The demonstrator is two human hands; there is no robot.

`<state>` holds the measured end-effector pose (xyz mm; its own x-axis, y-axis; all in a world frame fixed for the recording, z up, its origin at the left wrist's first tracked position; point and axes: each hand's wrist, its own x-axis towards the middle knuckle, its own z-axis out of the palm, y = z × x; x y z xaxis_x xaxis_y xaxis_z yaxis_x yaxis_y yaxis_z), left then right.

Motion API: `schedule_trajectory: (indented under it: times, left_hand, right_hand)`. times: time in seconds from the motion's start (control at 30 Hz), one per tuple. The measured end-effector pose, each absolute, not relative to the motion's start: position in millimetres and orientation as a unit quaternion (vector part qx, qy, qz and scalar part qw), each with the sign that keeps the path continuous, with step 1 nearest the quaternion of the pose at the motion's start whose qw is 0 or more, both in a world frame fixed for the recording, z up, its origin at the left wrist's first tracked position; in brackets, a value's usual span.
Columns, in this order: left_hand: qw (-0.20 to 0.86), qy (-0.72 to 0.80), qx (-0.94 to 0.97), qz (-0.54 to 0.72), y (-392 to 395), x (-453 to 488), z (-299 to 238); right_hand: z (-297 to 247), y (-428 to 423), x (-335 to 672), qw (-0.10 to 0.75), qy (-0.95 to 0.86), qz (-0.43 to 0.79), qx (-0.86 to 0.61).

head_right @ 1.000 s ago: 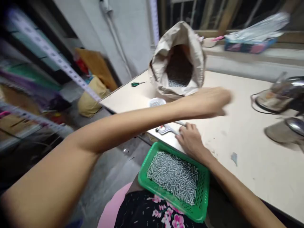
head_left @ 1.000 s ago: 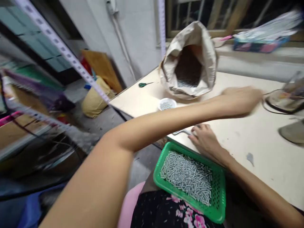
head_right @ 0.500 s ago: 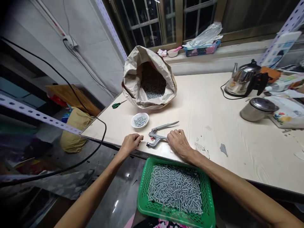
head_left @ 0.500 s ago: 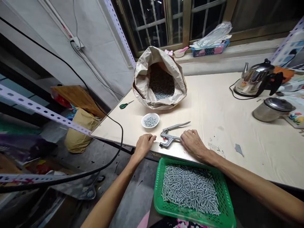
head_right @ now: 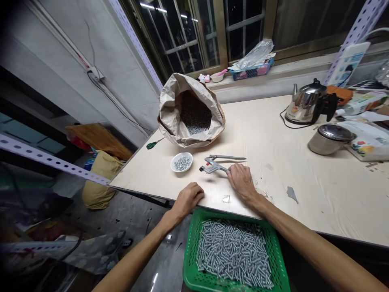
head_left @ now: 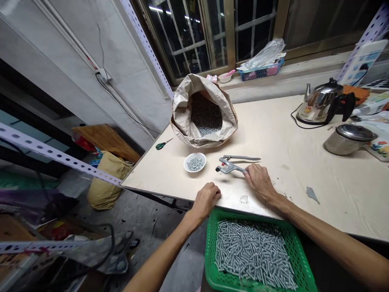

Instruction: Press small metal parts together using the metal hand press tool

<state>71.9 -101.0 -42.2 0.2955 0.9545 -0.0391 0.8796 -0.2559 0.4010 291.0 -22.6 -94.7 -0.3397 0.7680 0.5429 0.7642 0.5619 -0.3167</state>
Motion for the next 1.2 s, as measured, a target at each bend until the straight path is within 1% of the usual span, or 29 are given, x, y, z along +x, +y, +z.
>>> schedule_trajectory:
  times: [0.1, 0.17, 0.23, 0.27, 0.3, 0.37, 0.43, 0.5, 0.67, 0.73, 0.8, 0.9, 0.97, 1.07, 1.13, 1.2]
  left_hand:
    - [0.209, 0.535, 0.812, 0.105, -114, 76, -25]
    - [0.214, 0.535, 0.811, 0.100, -108, 68, -12]
    - [0.153, 0.604, 0.774, 0.109, -86, 49, -2]
    - [0.099, 0.655, 0.741, 0.112, -71, 38, 1]
    - [0.052, 0.694, 0.711, 0.103, -55, 26, 3]
    - [0.011, 0.727, 0.685, 0.046, -25, 5, 2]
    - [0.015, 0.721, 0.693, -0.014, -5, -7, -2]
    - [0.023, 0.708, 0.705, -0.043, 6, -11, -8]
    - [0.014, 0.705, 0.708, -0.047, 10, -6, -13]
    - [0.008, 0.705, 0.708, -0.039, 9, -5, -11]
    - [0.009, 0.711, 0.704, -0.012, 7, -6, -10]
    - [0.058, 0.710, 0.700, 0.045, -1, -6, -11]
    - [0.078, 0.703, 0.704, 0.065, -6, -6, -14]
    - [0.075, 0.702, 0.699, 0.113, -10, -6, -17]
    - [0.130, 0.713, 0.661, 0.196, -11, -4, -14]
    - [0.241, 0.707, 0.602, 0.282, -13, 1, -9]
  right_hand:
    - [-97, -26, 286, 0.333, -0.830, 0.005, -0.449]
    - [-97, -28, 283, 0.330, -0.838, 0.004, -0.435]
    - [-98, -28, 280, 0.324, -0.844, 0.001, -0.428]
    - [-98, -28, 280, 0.321, -0.846, -0.001, -0.426]
    - [-98, -27, 279, 0.319, -0.847, -0.004, -0.425]
    - [-99, -26, 279, 0.317, -0.849, -0.015, -0.422]
    - [-100, -25, 278, 0.314, -0.852, -0.031, -0.418]
    - [-101, -25, 277, 0.308, -0.856, -0.044, -0.412]
    - [-100, -27, 275, 0.279, -0.873, -0.053, -0.397]
    - [-99, -28, 275, 0.272, -0.877, -0.039, -0.394]
    - [-98, -28, 275, 0.265, -0.876, 0.000, -0.404]
    - [-96, -29, 273, 0.260, -0.867, 0.057, -0.421]
    - [-95, -29, 270, 0.255, -0.865, 0.066, -0.426]
    - [-95, -30, 268, 0.251, -0.867, 0.060, -0.426]
    - [-95, -30, 268, 0.263, -0.864, 0.066, -0.424]
    - [-94, -31, 268, 0.284, -0.858, 0.090, -0.418]
